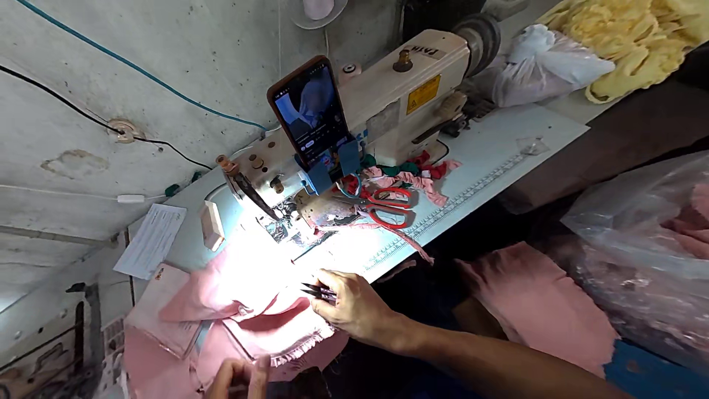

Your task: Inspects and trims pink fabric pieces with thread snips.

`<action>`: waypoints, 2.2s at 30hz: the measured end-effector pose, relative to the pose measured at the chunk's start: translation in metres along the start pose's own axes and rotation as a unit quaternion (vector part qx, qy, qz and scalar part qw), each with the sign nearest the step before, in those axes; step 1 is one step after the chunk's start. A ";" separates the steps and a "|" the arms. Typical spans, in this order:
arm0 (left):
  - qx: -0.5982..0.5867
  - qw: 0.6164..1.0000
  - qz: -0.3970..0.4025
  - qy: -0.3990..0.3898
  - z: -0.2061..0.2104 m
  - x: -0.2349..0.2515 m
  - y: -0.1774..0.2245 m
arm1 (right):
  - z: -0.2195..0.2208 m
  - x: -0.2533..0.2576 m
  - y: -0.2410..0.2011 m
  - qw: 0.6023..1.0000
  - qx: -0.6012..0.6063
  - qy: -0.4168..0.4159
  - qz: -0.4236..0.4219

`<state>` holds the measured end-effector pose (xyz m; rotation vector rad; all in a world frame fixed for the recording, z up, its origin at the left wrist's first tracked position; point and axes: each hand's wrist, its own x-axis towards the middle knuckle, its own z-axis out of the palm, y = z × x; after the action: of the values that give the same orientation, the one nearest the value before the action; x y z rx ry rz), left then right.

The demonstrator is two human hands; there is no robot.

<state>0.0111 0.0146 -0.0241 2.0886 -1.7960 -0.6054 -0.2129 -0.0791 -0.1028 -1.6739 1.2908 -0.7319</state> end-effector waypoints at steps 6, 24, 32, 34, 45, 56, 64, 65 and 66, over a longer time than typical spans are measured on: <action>-0.100 0.993 0.063 0.005 0.070 0.063 0.011 | 0.009 -0.002 -0.002 0.996 0.084 0.022 0.011; -0.311 0.944 0.035 0.108 0.096 0.050 0.032 | -0.002 -0.003 -0.001 0.998 -0.048 -0.015 -0.026; -0.310 0.947 0.011 0.084 0.094 0.051 0.031 | 0.005 -0.003 -0.004 1.000 -0.011 -0.003 0.002; -0.307 0.947 0.029 0.093 0.092 0.051 0.029 | 0.006 -0.005 -0.004 1.000 -0.010 -0.003 -0.003; -0.239 0.965 0.037 0.098 0.089 0.050 0.035 | 0.001 -0.001 -0.006 1.000 0.014 0.014 0.007; -0.352 0.934 0.016 0.068 0.082 0.054 0.045 | -0.031 -0.027 -0.018 0.946 0.314 -0.056 0.063; -0.324 0.942 0.016 0.084 0.085 0.051 0.054 | -0.027 -0.027 -0.009 0.924 0.336 -0.099 0.152; -0.328 0.941 0.012 0.082 0.086 0.051 0.055 | -0.026 -0.027 -0.009 0.919 0.345 -0.095 0.163; -0.331 0.940 0.010 0.081 0.088 0.051 0.055 | -0.026 -0.027 -0.009 0.915 0.354 -0.092 0.171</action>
<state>-0.0743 -0.0417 -0.0773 1.5991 -1.2767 -0.8590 -0.2388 -0.0595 -0.0812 -0.8777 0.9782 -0.6945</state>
